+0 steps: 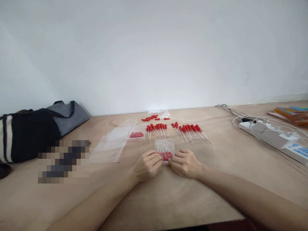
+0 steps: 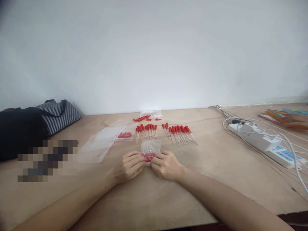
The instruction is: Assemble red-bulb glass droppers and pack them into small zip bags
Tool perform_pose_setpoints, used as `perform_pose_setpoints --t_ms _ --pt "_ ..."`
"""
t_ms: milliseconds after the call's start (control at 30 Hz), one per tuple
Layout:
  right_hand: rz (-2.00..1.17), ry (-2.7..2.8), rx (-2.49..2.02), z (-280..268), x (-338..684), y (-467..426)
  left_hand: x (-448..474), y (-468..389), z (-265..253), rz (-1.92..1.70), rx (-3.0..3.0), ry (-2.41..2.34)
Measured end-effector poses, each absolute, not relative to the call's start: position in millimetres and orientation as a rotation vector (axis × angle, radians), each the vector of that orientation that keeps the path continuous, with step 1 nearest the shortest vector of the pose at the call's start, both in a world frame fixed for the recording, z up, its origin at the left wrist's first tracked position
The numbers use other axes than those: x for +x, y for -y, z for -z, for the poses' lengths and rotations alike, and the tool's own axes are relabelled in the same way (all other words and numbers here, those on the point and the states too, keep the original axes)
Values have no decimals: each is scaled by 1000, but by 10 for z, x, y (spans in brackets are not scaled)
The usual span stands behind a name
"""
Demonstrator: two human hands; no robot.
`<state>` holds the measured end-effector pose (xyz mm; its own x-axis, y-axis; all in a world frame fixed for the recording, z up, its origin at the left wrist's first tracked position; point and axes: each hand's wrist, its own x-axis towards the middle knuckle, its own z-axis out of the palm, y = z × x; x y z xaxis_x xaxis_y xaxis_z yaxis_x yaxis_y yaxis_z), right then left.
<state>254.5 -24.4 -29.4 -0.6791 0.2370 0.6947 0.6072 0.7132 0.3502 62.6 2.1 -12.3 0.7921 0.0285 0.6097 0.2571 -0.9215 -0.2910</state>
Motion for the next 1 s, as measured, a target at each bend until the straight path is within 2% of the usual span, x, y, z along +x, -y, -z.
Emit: perform_pose_setpoints --t_ms 500,1000 --pt "792 2229 -671 270 2539 251 530 -40 145 1019 -2574 182" --pt "803 2236 -575 279 2441 216 599 -16 119 1001 -2560 187"
